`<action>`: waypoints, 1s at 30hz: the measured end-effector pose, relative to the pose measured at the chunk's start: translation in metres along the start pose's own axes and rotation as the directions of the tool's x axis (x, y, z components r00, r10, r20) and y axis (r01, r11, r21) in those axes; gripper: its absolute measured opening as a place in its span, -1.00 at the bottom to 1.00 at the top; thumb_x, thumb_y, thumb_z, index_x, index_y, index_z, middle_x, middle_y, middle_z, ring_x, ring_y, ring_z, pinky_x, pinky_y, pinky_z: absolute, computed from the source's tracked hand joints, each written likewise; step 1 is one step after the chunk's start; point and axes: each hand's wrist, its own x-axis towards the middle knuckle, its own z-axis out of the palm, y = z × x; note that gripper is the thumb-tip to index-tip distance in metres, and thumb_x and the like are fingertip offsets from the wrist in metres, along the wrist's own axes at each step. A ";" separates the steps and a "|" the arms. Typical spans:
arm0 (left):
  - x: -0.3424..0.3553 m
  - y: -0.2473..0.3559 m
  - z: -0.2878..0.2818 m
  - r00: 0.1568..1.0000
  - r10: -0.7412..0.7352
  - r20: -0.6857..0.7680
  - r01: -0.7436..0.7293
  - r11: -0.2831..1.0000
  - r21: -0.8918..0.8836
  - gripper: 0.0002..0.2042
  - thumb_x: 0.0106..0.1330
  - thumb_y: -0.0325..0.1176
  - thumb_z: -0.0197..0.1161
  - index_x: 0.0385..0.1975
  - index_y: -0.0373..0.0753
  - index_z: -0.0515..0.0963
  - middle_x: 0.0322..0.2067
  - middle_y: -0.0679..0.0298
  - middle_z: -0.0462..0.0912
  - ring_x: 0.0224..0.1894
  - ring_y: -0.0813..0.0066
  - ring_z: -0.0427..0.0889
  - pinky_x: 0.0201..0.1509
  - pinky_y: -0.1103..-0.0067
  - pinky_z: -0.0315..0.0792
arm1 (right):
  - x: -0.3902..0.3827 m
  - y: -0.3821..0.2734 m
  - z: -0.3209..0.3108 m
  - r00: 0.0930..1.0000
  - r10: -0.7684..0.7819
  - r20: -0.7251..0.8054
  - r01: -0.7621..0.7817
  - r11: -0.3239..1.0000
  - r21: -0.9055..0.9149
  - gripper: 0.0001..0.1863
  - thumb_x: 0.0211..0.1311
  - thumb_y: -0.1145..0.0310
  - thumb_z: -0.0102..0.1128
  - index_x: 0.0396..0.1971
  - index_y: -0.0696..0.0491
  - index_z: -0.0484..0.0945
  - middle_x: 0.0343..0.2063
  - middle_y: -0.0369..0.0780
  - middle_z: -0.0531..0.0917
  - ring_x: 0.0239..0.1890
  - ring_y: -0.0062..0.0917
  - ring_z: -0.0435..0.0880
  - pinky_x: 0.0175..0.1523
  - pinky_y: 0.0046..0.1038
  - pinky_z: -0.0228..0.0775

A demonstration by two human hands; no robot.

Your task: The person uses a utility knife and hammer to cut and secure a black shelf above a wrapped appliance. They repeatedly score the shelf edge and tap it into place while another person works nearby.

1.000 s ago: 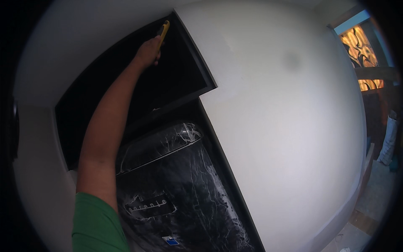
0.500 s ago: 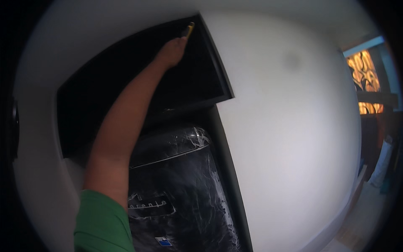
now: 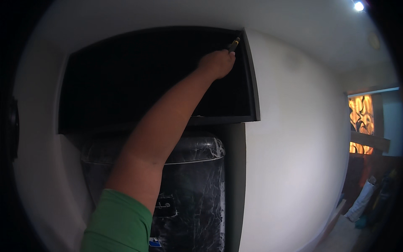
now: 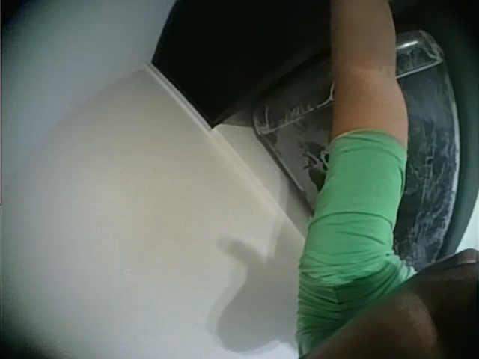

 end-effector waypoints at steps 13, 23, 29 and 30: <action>0.009 -0.016 -0.018 0.997 0.009 0.081 -0.009 1.000 -0.005 -0.44 0.58 -0.03 -0.36 -0.04 -0.29 0.59 -0.10 0.01 0.68 0.00 0.05 0.68 0.14 0.19 0.51 | -0.002 -0.019 -0.004 1.000 0.004 0.030 -0.004 1.000 -0.007 -0.61 0.09 0.20 0.20 -0.14 0.12 0.70 -0.16 0.01 0.71 -0.13 -0.17 0.68 0.00 -0.22 0.50; 0.037 -0.041 0.013 0.989 0.138 -0.045 -0.144 0.976 -0.161 -0.44 0.57 -0.02 -0.31 -0.05 -0.39 0.56 0.02 -0.14 0.61 0.10 -0.18 0.55 0.22 0.14 0.39 | 0.007 -0.032 0.009 0.999 -0.014 0.049 0.013 1.000 0.017 -0.60 0.09 0.18 0.21 -0.16 0.13 0.70 -0.17 0.02 0.71 -0.14 -0.16 0.69 -0.02 -0.21 0.50; 0.042 -0.048 0.009 0.988 0.148 -0.052 -0.157 0.956 -0.248 -0.41 0.52 0.10 -0.18 -0.06 -0.38 0.56 -0.37 0.04 0.63 -0.34 0.12 0.67 -0.16 0.30 0.56 | 0.017 -0.037 0.024 0.997 -0.043 0.059 0.040 0.998 0.049 -0.60 0.08 0.16 0.22 -0.17 0.13 0.70 -0.18 0.03 0.71 -0.15 -0.16 0.69 -0.03 -0.21 0.50; 0.039 -0.044 0.007 0.992 0.124 -0.029 -0.128 0.950 -0.283 -0.41 0.51 0.11 -0.16 -0.07 -0.38 0.56 -0.43 0.09 0.59 -0.40 0.22 0.63 -0.23 0.34 0.55 | 0.017 -0.038 0.027 0.997 -0.045 0.063 0.042 0.998 0.056 -0.60 0.08 0.16 0.22 -0.17 0.13 0.70 -0.18 0.03 0.71 -0.16 -0.16 0.69 -0.03 -0.21 0.50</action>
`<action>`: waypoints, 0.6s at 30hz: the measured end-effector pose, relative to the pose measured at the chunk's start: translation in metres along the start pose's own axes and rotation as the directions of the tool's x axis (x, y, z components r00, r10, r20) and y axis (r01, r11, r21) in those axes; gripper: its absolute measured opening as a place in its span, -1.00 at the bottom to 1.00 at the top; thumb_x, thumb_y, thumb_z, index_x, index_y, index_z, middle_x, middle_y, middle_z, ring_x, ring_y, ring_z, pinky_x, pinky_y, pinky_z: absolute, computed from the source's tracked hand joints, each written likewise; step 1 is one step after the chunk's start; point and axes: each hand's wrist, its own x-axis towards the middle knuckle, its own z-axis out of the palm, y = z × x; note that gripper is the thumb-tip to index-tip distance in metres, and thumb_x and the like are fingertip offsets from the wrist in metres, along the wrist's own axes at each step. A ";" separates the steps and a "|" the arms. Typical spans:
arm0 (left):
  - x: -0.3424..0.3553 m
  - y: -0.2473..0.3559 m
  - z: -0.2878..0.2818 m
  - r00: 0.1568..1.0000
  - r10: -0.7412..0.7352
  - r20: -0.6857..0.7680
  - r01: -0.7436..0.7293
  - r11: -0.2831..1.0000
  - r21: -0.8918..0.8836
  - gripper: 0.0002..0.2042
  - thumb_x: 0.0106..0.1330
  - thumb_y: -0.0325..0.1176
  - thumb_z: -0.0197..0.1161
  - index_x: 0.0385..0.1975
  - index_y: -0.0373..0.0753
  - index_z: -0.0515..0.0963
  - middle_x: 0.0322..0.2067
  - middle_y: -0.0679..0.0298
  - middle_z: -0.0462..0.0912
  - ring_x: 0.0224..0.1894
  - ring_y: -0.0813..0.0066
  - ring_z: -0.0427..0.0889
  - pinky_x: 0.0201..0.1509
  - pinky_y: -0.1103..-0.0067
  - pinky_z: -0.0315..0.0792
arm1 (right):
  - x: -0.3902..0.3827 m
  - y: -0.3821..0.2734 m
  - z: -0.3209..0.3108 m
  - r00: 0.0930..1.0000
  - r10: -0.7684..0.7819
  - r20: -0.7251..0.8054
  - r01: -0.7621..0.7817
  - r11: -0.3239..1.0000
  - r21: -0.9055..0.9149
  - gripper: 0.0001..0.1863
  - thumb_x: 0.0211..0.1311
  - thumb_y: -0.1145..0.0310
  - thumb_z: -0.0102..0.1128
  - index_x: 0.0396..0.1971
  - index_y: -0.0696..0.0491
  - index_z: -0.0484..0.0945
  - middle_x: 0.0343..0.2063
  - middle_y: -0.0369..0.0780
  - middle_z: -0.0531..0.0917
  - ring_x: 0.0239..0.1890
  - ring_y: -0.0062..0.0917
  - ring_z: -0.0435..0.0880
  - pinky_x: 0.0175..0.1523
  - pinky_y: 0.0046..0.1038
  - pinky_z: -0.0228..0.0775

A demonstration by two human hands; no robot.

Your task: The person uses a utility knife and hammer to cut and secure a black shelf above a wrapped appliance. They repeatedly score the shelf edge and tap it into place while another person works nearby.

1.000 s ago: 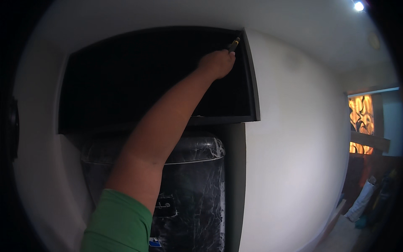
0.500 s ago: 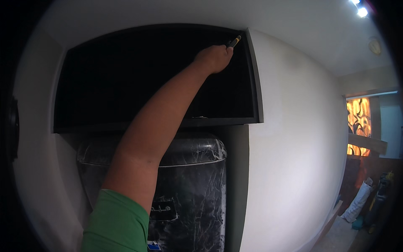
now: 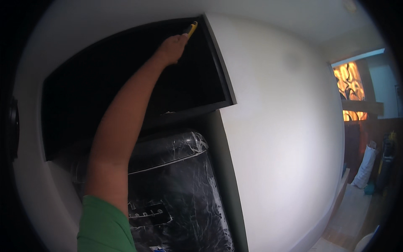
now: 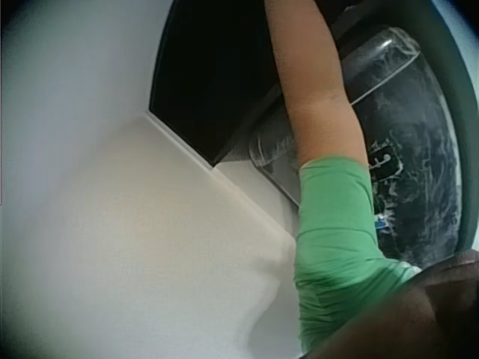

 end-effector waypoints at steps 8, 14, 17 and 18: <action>-0.007 0.020 -0.008 0.996 -0.081 0.025 0.082 0.994 -0.074 -0.42 0.51 0.11 -0.15 -0.10 -0.38 0.55 -0.63 0.32 0.43 -0.62 0.50 0.47 -0.47 0.48 0.47 | 0.005 0.003 0.010 0.999 -0.022 0.025 0.022 1.000 0.016 -0.59 0.08 0.15 0.23 -0.18 0.14 0.70 -0.19 0.03 0.71 -0.17 -0.15 0.69 -0.04 -0.21 0.51; -0.006 0.021 -0.006 0.995 -0.091 0.050 0.090 0.996 0.026 -0.44 0.54 0.05 -0.26 -0.14 -0.35 0.56 -0.42 0.09 0.62 -0.41 0.24 0.66 -0.15 0.32 0.53 | 0.008 0.002 0.015 0.999 -0.034 0.034 0.033 0.999 0.024 -0.58 0.07 0.13 0.24 -0.19 0.15 0.71 -0.20 0.04 0.72 -0.18 -0.15 0.70 -0.05 -0.21 0.51; -0.001 0.008 -0.004 0.999 -0.032 -0.004 0.033 0.996 0.080 -0.43 0.54 0.05 -0.26 -0.17 -0.35 0.56 -0.43 0.09 0.62 -0.39 0.24 0.66 -0.13 0.32 0.51 | 0.010 0.003 0.014 0.999 -0.037 0.034 0.036 0.999 0.020 -0.58 0.07 0.13 0.24 -0.20 0.15 0.71 -0.20 0.04 0.72 -0.18 -0.15 0.70 -0.05 -0.21 0.51; 0.002 0.002 -0.004 1.000 -0.005 -0.029 0.008 0.995 0.103 -0.44 0.54 0.05 -0.26 -0.18 -0.35 0.56 -0.43 0.09 0.62 -0.39 0.24 0.66 -0.13 0.32 0.51 | 0.011 0.004 0.014 0.999 -0.039 0.035 0.038 0.999 0.020 -0.58 0.07 0.13 0.25 -0.20 0.15 0.71 -0.20 0.04 0.72 -0.18 -0.15 0.70 -0.05 -0.20 0.51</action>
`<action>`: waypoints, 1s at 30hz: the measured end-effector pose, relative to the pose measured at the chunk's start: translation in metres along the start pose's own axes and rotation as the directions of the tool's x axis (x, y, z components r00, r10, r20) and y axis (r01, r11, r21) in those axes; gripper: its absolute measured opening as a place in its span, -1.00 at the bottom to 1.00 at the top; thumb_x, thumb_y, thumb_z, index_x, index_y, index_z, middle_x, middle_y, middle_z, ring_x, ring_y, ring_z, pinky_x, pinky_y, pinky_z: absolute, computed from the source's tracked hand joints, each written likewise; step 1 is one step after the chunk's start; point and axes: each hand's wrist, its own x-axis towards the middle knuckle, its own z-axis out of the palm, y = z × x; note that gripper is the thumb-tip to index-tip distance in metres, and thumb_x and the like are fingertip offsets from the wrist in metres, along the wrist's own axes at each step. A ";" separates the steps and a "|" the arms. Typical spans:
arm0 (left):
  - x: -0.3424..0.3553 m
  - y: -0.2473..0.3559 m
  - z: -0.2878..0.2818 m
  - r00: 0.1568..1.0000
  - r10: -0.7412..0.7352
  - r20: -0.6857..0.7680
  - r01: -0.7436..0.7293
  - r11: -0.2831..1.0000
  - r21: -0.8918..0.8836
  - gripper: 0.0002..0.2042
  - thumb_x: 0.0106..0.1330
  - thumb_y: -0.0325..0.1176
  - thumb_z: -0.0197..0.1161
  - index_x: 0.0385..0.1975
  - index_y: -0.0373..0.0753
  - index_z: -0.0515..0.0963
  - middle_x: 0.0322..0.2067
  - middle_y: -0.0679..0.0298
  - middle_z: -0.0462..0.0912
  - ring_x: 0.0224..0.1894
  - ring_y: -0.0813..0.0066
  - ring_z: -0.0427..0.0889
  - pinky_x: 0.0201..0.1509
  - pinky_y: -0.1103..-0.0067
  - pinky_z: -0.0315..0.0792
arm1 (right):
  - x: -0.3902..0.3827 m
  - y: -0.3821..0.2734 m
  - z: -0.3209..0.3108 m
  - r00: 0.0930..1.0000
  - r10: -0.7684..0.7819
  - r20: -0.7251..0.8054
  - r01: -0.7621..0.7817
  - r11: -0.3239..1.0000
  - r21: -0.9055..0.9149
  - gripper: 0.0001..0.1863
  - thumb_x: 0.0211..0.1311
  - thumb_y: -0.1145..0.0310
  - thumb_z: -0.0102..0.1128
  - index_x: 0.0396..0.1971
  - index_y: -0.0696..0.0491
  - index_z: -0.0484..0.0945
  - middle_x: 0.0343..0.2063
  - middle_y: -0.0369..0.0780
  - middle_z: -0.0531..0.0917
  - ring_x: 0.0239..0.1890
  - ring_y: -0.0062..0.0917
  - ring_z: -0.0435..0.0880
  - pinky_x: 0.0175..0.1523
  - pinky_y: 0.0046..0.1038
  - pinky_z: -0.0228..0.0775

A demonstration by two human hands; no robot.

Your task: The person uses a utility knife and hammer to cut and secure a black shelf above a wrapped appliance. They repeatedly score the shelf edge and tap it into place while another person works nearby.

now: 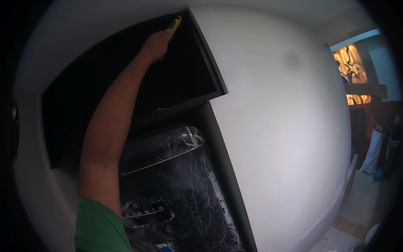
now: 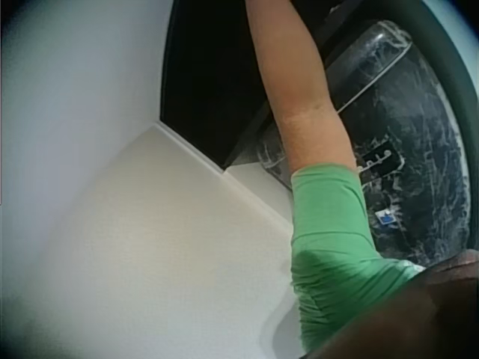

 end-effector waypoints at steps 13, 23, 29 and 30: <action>-0.003 0.014 -0.014 0.992 -0.018 0.129 0.027 0.997 -0.067 -0.46 0.52 0.07 -0.18 -0.10 -0.32 0.56 -0.55 0.21 0.53 -0.52 0.41 0.59 -0.41 0.44 0.54 | 0.003 0.002 0.011 1.000 -0.017 -0.006 0.018 1.000 0.020 -0.57 0.06 0.10 0.26 -0.22 0.16 0.71 -0.22 0.06 0.72 -0.20 -0.14 0.70 -0.07 -0.20 0.51; -0.005 0.006 -0.017 0.987 -0.074 0.144 0.092 0.989 -0.120 -0.42 0.51 0.09 -0.21 -0.09 -0.37 0.55 -0.63 0.25 0.46 -0.64 0.45 0.49 -0.48 0.46 0.49 | 0.007 0.010 0.027 0.959 0.126 -0.254 -0.076 0.977 0.199 -0.58 0.03 0.10 0.29 -0.27 0.17 0.72 -0.24 0.09 0.71 -0.21 -0.14 0.70 -0.08 -0.20 0.51; -0.008 0.026 -0.010 0.988 -0.056 0.143 0.068 0.994 -0.083 -0.41 0.50 0.12 -0.20 -0.09 -0.35 0.55 -0.62 0.27 0.46 -0.59 0.48 0.51 -0.46 0.49 0.49 | 0.045 0.020 0.035 0.995 0.048 -0.084 -0.039 0.993 0.111 -0.57 0.13 0.14 0.23 -0.20 0.21 0.70 -0.19 0.06 0.72 -0.19 -0.16 0.69 -0.06 -0.18 0.50; -0.008 0.026 -0.012 0.987 -0.056 0.148 0.067 0.995 -0.074 -0.41 0.50 0.12 -0.19 -0.08 -0.35 0.55 -0.62 0.27 0.46 -0.59 0.48 0.52 -0.46 0.49 0.49 | 0.055 0.024 0.037 0.998 -0.012 0.069 0.002 0.990 0.144 -0.58 0.13 0.16 0.24 -0.17 0.21 0.69 -0.17 0.03 0.72 -0.18 -0.19 0.69 -0.05 -0.19 0.50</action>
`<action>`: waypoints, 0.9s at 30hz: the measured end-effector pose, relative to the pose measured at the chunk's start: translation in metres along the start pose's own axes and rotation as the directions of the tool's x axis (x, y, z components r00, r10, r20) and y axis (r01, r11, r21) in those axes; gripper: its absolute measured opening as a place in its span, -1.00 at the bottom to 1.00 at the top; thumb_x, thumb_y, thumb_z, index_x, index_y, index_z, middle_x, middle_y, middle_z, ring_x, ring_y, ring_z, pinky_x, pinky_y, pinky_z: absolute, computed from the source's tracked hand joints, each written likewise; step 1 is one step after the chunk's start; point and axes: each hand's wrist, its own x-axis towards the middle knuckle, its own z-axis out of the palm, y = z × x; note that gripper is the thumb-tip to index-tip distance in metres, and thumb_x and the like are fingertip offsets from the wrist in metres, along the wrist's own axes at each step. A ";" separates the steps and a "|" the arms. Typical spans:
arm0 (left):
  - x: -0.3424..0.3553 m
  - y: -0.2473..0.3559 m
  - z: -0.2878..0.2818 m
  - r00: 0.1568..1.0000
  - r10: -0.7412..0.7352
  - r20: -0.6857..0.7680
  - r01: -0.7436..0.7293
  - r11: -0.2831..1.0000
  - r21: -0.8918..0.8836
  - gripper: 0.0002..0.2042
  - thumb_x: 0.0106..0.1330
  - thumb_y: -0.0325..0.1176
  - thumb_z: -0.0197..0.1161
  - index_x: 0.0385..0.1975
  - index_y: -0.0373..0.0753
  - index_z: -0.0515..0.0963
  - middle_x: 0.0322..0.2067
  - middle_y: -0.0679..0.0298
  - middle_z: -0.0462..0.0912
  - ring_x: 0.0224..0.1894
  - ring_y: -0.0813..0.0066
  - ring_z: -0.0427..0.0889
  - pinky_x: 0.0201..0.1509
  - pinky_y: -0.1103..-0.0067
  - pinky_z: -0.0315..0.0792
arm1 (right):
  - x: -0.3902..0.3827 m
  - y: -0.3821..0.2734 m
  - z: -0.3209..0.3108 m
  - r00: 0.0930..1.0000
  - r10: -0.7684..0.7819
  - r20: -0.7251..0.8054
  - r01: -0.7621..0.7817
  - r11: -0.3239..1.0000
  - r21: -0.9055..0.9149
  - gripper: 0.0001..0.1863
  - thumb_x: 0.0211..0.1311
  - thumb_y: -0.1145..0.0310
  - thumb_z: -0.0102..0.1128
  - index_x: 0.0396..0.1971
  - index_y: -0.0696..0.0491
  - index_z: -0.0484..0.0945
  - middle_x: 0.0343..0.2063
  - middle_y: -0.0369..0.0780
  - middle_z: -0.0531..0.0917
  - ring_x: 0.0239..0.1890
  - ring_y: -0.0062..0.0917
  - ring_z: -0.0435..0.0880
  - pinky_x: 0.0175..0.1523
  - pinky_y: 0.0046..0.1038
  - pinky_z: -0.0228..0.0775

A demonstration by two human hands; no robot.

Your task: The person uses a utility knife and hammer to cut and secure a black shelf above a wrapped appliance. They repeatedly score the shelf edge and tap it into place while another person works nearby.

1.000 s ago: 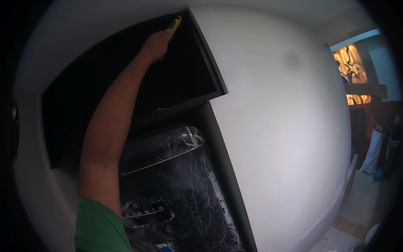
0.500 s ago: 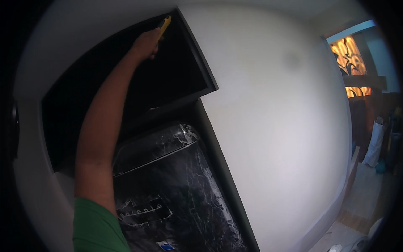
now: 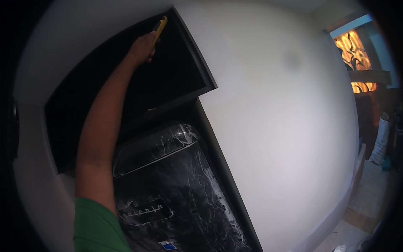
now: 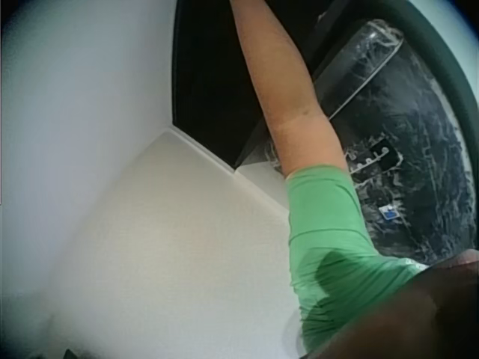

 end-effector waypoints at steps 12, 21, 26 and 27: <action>-0.002 -0.008 0.005 0.999 0.002 -0.051 -0.003 1.000 -0.015 -0.40 0.51 0.15 -0.20 -0.06 -0.34 0.54 -0.64 0.34 0.41 -0.67 0.52 0.43 -0.53 0.52 0.41 | 0.017 0.003 -0.009 0.936 -0.194 0.293 0.191 0.981 0.040 -0.56 0.12 0.19 0.31 -0.14 0.25 0.68 -0.16 0.00 0.73 -0.15 -0.29 0.69 -0.04 -0.21 0.52; 0.014 -0.005 0.025 0.998 0.030 -0.051 -0.030 1.000 0.000 -0.45 0.53 0.09 -0.17 -0.25 -0.33 0.56 -0.49 0.18 0.57 -0.43 0.33 0.60 -0.20 0.37 0.49 | -0.137 -0.159 -0.093 0.906 0.007 -0.423 0.121 0.954 0.275 -0.65 0.28 0.15 0.19 -0.29 0.18 0.67 -0.50 -0.09 0.65 -0.49 -0.34 0.58 -0.31 -0.28 0.41; -0.001 -0.027 0.007 0.991 0.067 -0.113 -0.053 0.991 0.124 -0.44 0.53 0.05 -0.19 -0.19 -0.36 0.60 -0.30 -0.02 0.68 -0.18 0.00 0.67 0.01 0.25 0.48 | -0.326 -0.302 -0.213 0.887 -0.119 -0.445 0.417 0.620 0.665 -0.79 0.40 0.28 0.14 -0.21 0.09 0.65 -0.65 -0.27 0.58 -0.66 -0.53 0.48 -0.51 -0.43 0.31; 0.002 -0.034 0.006 0.980 0.148 -0.133 -0.123 0.976 0.177 -0.44 0.53 0.04 -0.20 -0.17 -0.36 0.60 -0.25 -0.06 0.70 -0.11 -0.07 0.67 0.06 0.22 0.47 | -0.338 -0.308 -0.215 0.877 -0.146 -0.458 0.474 0.430 0.769 -0.80 0.41 0.29 0.14 -0.18 0.08 0.64 -0.64 -0.29 0.57 -0.65 -0.55 0.48 -0.51 -0.45 0.29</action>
